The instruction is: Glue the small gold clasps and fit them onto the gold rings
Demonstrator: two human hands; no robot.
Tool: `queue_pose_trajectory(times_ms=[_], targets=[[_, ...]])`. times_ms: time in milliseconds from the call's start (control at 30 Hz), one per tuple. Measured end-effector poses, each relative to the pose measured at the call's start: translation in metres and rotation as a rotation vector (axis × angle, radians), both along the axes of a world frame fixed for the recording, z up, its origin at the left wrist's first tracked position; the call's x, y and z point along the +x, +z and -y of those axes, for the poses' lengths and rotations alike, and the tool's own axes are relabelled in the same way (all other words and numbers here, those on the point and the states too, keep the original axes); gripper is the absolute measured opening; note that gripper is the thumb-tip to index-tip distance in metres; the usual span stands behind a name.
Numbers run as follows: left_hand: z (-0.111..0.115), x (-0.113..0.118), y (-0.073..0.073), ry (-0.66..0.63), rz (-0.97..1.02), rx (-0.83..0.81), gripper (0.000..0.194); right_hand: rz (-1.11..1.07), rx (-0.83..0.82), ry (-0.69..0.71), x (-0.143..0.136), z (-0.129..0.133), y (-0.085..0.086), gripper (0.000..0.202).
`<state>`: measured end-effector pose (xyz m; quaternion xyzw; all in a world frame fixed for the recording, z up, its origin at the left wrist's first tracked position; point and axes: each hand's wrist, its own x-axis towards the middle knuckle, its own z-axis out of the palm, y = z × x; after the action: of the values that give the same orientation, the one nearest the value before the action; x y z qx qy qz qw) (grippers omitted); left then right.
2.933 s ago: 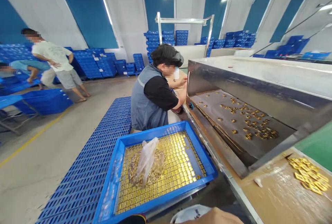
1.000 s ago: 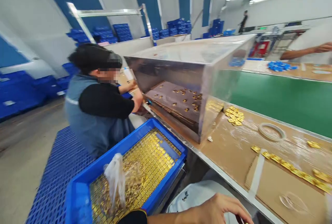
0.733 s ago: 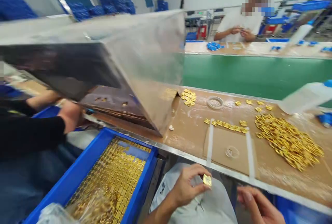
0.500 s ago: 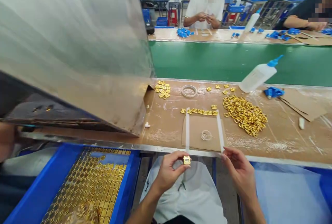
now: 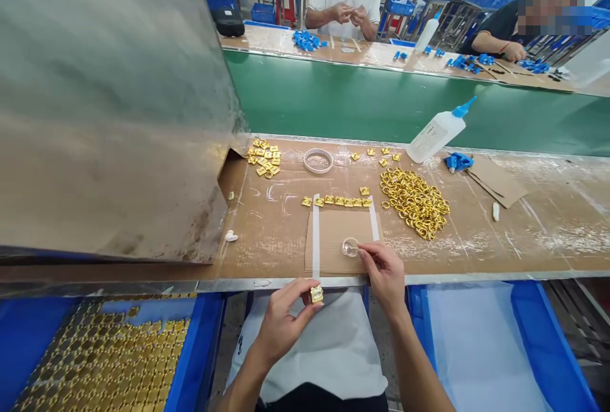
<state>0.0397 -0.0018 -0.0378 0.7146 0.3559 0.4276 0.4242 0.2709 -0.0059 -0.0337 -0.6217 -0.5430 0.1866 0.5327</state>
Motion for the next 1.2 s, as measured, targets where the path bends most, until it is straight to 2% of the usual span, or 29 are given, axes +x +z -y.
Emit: queue_pose_trajectory(times_ms=[133,333,433,567,700,933,1200], targets=[[-0.007,0.011,-0.003,-0.067,0.034,-0.023,0.019,0.081,0.042,0.006,-0.002,-0.007,0.006,0.012],[-0.020,0.033,0.003,-0.227,0.179,-0.241,0.028,0.196,0.078,0.034,-0.002,-0.013,0.009,0.016],[-0.024,0.039,0.005,-0.274,0.211,-0.281,0.030,0.234,0.102,0.028,-0.001,-0.015,0.010,0.016],[-0.026,0.038,0.007,-0.173,0.143,-0.257,0.021,0.238,0.078,0.048,0.000,-0.014,0.013,0.017],[-0.024,0.034,0.007,-0.037,0.088,-0.346,0.020,0.135,0.035,-0.015,-0.003,-0.010,0.012,0.014],[-0.026,0.044,0.005,-0.042,0.154,-0.537,0.024,-0.011,0.019,-0.066,-0.007,-0.005,0.004,0.012],[-0.033,0.048,0.009,-0.096,0.034,-0.482,0.024,-0.109,-0.020,-0.131,-0.008,-0.004,-0.002,0.021]])
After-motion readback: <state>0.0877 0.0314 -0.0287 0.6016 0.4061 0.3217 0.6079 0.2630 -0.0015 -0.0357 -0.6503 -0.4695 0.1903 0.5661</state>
